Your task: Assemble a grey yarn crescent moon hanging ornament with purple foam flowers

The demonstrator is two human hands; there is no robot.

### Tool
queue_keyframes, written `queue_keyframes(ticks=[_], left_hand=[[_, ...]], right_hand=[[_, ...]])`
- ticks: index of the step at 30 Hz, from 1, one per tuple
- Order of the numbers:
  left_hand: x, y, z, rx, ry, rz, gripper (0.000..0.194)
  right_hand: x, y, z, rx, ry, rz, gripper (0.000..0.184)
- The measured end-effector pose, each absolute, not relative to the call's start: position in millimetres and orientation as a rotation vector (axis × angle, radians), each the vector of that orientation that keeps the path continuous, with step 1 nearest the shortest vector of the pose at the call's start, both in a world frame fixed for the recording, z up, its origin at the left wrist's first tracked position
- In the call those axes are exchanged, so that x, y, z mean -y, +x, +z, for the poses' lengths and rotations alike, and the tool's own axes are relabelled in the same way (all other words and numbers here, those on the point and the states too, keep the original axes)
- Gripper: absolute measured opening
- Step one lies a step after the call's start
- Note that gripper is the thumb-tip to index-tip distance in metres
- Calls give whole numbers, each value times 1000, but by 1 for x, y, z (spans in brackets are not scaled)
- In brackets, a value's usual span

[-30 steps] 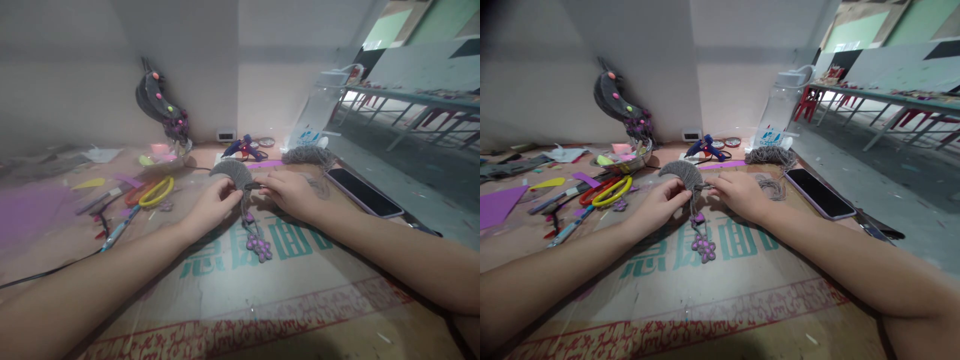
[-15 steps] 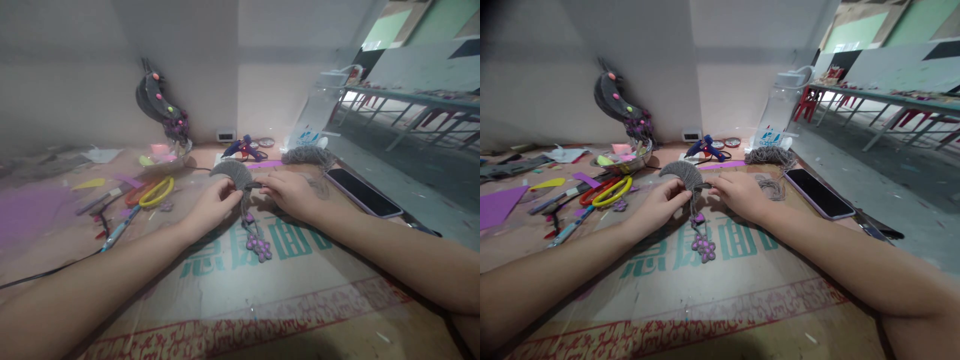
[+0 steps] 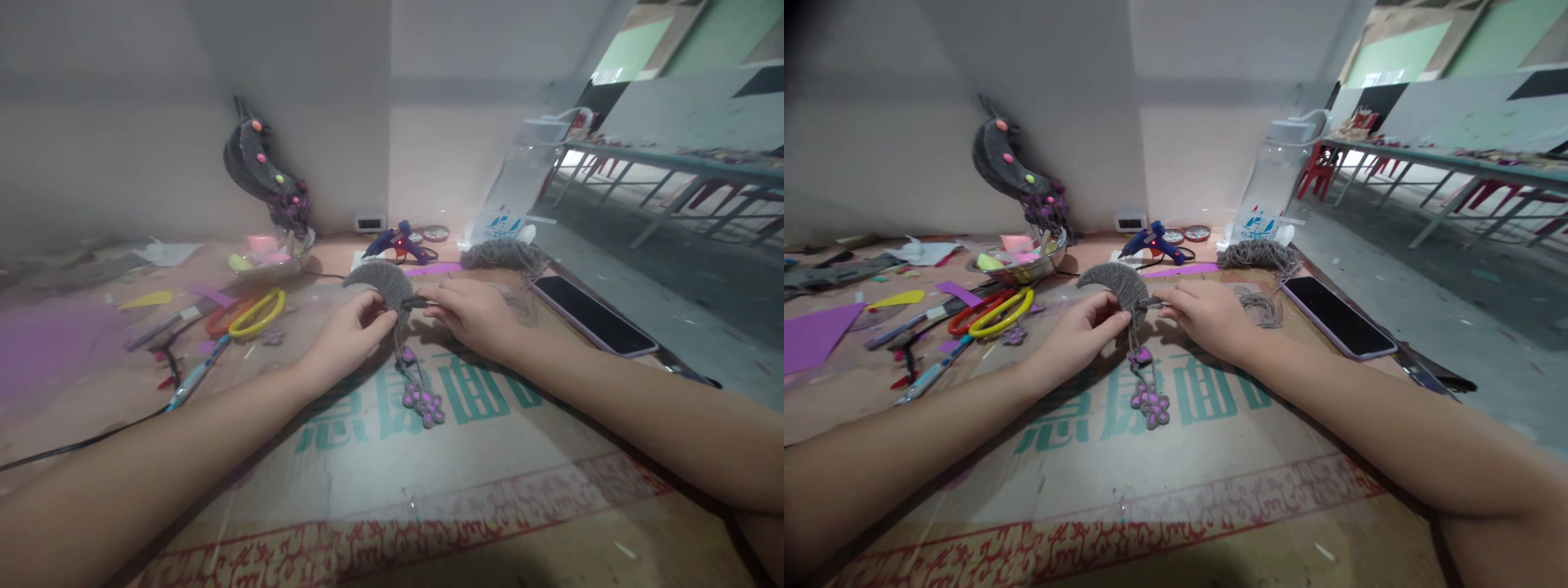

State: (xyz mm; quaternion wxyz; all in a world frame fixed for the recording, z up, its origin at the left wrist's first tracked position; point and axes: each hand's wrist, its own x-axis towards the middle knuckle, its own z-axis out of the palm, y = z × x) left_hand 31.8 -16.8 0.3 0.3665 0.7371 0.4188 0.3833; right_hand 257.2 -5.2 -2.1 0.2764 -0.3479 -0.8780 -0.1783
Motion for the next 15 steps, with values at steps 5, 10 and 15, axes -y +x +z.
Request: queue_keyframes(ticks=[5, 10, 15], left_hand=[[19, 32, 1, -1070, 1913, 967, 15], [18, 31, -1, -1091, 1947, 958, 15], [15, 30, -3, -1085, 1944, 957, 15]], right_hand=[[5, 257, -2, 2350, -911, -490, 35], [6, 256, -2, 2344, -884, -518, 35], [5, 257, -3, 2355, -875, -513, 32]])
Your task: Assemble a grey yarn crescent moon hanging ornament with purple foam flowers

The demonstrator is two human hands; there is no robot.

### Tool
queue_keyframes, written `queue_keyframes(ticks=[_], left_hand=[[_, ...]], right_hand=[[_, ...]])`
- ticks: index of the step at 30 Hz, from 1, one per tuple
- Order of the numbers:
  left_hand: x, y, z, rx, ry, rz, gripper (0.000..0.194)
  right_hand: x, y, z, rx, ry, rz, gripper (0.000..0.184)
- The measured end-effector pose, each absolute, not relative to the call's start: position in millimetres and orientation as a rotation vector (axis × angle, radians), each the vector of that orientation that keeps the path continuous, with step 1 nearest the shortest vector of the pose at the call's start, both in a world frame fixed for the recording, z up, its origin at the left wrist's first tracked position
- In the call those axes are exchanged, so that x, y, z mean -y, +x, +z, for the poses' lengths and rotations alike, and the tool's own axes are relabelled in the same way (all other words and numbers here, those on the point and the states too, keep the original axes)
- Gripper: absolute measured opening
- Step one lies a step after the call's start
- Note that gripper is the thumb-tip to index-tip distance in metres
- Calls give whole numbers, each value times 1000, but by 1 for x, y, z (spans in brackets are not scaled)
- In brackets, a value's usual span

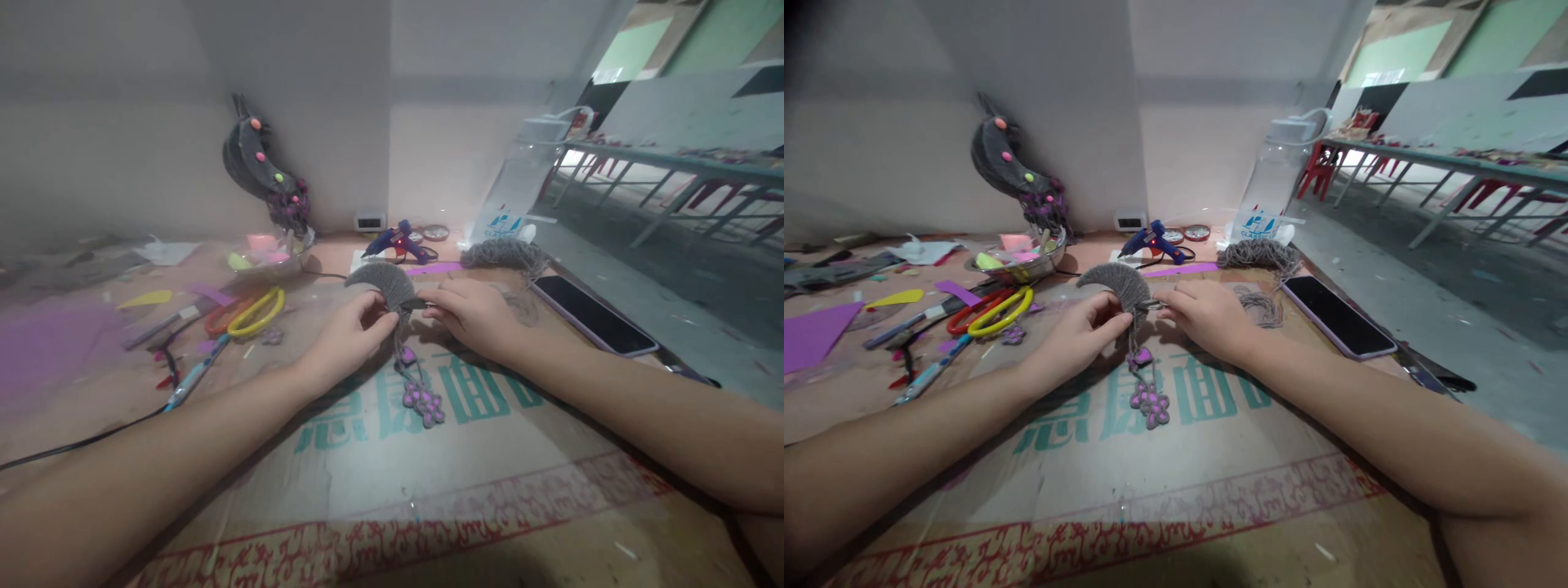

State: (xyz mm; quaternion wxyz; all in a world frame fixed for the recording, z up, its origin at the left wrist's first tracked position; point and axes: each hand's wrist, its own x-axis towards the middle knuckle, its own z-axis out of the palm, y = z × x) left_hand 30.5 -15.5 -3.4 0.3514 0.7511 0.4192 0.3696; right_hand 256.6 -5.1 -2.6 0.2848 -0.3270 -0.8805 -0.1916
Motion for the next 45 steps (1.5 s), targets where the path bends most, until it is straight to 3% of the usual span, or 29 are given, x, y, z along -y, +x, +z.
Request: queue_keyframes(ticks=[14, 45], left_hand=[[16, 31, 0, -1081, 1897, 959, 14], [17, 32, 2, -1078, 1862, 976, 15]], right_hand=[[7, 258, 1, 2366, -936, -352, 32], [6, 257, -1, 2385, -946, -400, 31]])
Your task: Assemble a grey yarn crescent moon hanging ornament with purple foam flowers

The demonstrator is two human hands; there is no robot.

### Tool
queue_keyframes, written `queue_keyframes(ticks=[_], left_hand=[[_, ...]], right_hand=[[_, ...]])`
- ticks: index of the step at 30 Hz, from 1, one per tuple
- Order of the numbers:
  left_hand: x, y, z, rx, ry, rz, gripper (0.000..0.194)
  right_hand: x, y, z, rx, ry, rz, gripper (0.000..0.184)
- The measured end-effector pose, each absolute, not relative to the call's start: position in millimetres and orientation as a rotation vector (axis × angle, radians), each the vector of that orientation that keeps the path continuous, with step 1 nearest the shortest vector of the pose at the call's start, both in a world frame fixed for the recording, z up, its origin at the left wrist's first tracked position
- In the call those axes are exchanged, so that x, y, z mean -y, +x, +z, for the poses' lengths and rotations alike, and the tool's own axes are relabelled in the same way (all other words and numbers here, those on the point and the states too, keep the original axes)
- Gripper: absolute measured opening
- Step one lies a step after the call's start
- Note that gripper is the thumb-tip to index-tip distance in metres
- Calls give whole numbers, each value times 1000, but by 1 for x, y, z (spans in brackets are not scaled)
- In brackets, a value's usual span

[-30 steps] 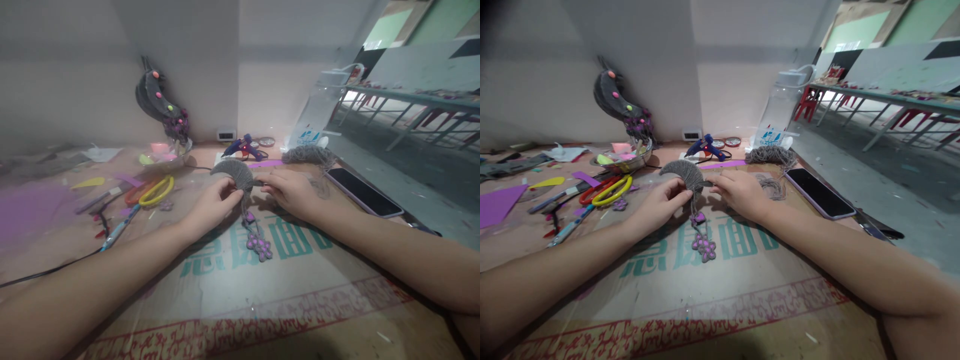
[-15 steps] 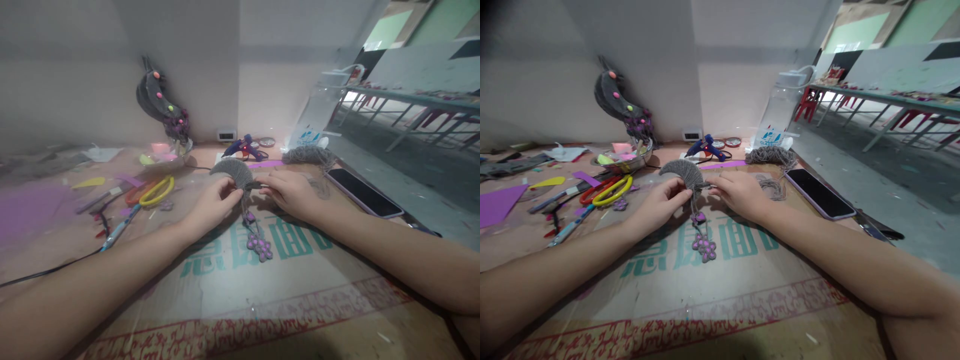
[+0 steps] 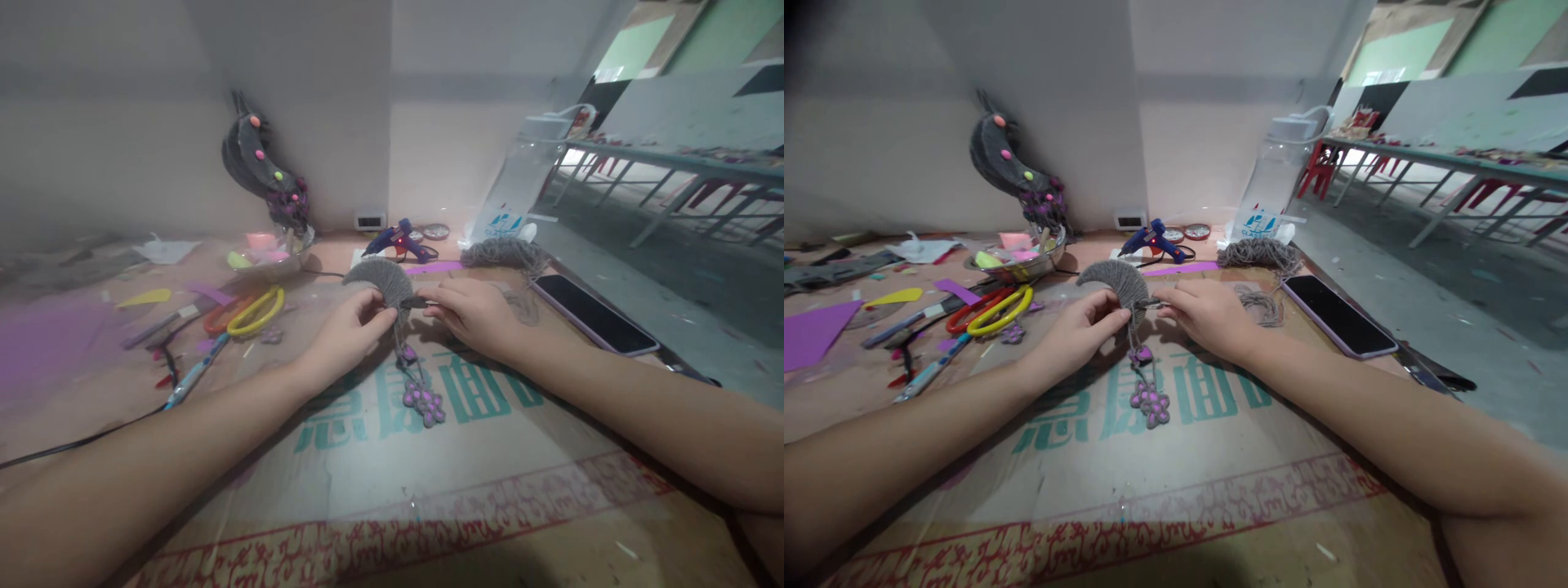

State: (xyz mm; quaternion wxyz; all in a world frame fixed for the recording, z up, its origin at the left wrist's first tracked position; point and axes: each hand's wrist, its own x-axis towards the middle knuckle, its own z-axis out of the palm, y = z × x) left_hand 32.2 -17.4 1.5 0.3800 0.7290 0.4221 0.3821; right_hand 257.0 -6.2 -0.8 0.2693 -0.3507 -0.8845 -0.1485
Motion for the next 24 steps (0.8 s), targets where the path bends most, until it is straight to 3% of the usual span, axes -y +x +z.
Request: queue_keyframes(ticks=[24], left_hand=[[18, 31, 3, -1123, 1945, 972, 15]], right_hand=[[6, 259, -1, 2395, -977, -384, 33]])
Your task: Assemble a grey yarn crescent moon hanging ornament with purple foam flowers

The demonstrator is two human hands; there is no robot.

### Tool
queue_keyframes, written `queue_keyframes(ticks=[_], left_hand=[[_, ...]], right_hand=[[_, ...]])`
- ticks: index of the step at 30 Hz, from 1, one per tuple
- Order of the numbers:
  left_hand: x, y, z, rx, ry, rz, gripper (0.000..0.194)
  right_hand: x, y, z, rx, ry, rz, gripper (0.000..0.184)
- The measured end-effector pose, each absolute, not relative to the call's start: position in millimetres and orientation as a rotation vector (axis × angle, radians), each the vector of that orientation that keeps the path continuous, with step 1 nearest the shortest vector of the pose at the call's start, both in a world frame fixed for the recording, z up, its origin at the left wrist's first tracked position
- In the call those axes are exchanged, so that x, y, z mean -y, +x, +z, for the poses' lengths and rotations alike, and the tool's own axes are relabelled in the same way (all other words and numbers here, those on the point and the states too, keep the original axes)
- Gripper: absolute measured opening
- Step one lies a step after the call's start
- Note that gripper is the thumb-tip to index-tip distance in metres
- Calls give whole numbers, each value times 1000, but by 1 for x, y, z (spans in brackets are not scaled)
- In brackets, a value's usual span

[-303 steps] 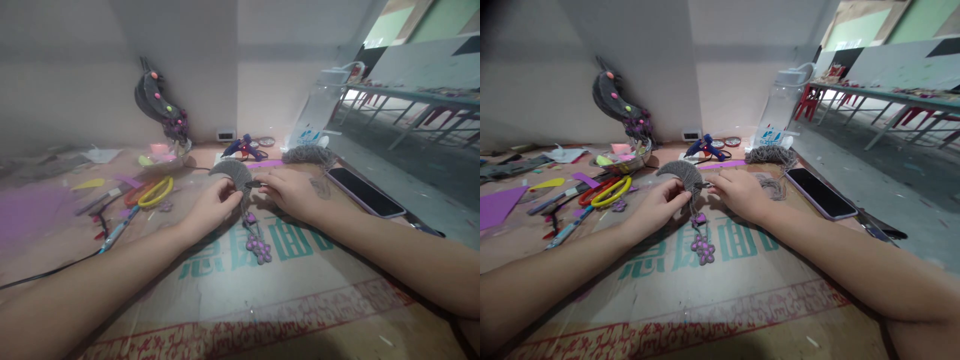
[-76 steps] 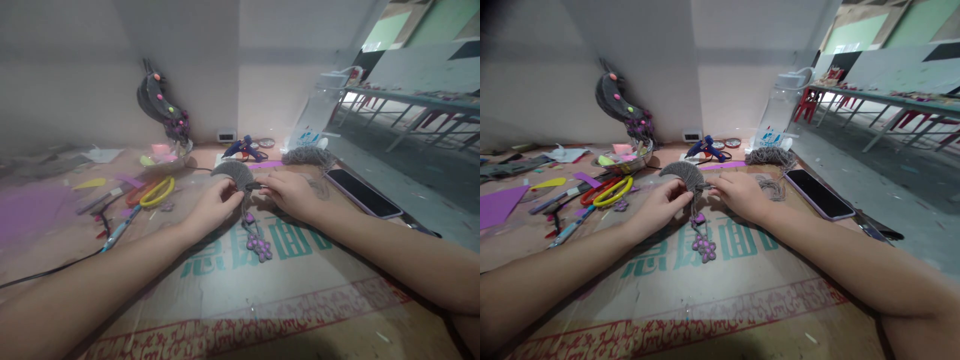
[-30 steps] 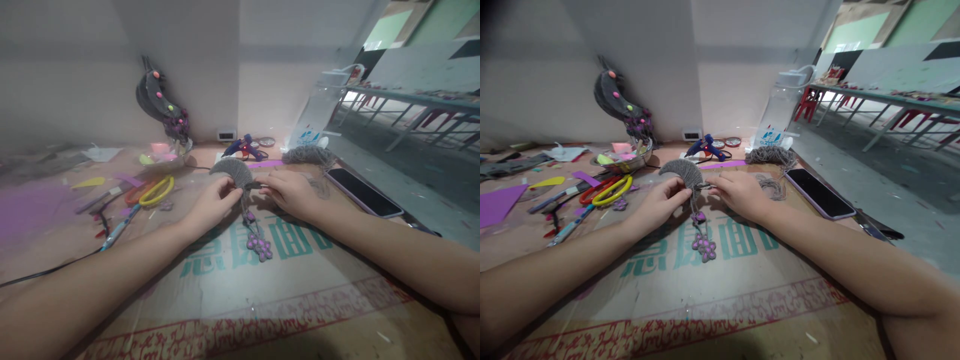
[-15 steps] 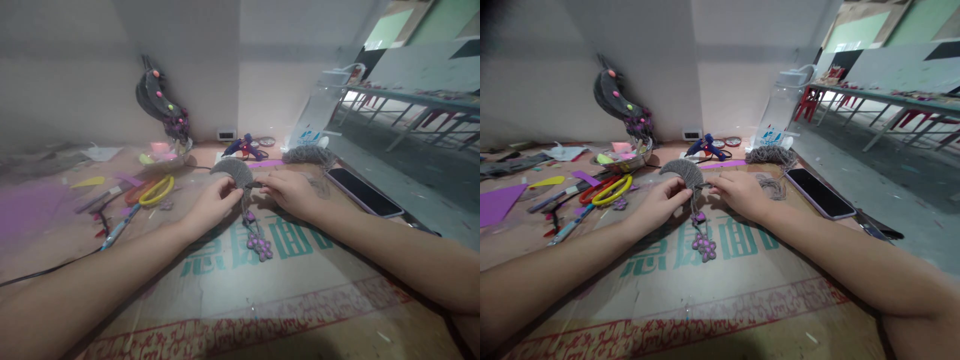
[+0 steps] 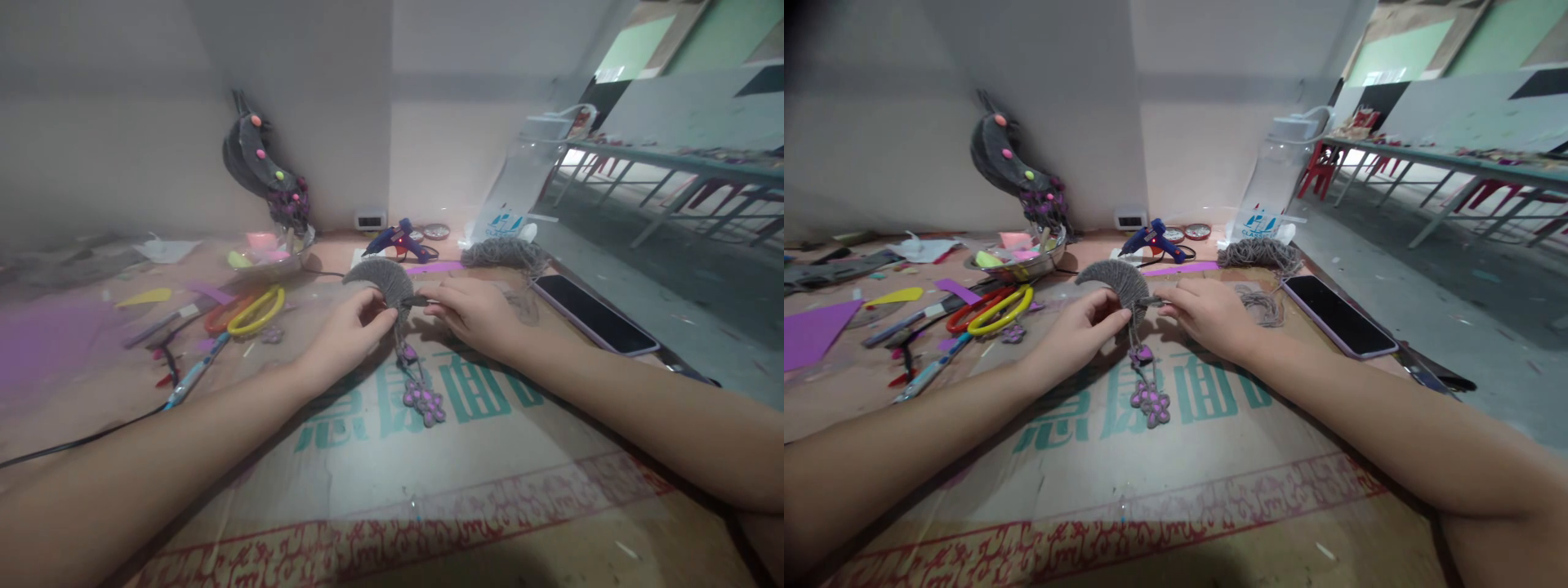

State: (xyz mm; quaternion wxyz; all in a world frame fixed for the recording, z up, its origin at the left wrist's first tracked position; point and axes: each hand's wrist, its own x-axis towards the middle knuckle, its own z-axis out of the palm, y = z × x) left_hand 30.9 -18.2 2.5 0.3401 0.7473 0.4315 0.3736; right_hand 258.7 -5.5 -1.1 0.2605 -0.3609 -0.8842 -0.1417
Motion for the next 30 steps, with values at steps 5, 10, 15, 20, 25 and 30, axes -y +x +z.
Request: queue_keyframes(ticks=[5, 10, 15, 20, 25, 30], left_hand=[[18, 31, 1, -1129, 1972, 979, 15], [18, 30, 0, -1142, 2004, 985, 16], [16, 29, -1, -1157, 2029, 981, 16], [16, 29, 0, -1154, 2027, 968, 17], [16, 30, 0, -1144, 2007, 964, 16], [17, 31, 0, -1123, 1974, 961, 16]], right_hand=[[6, 258, -2, 2386, -963, -401, 33], [6, 258, -2, 2380, -963, -435, 33], [6, 258, -2, 2379, -942, -460, 33], [5, 258, -2, 2394, -948, -466, 32], [5, 258, -2, 2407, -967, -445, 32], [5, 258, -2, 2401, -958, -407, 33]])
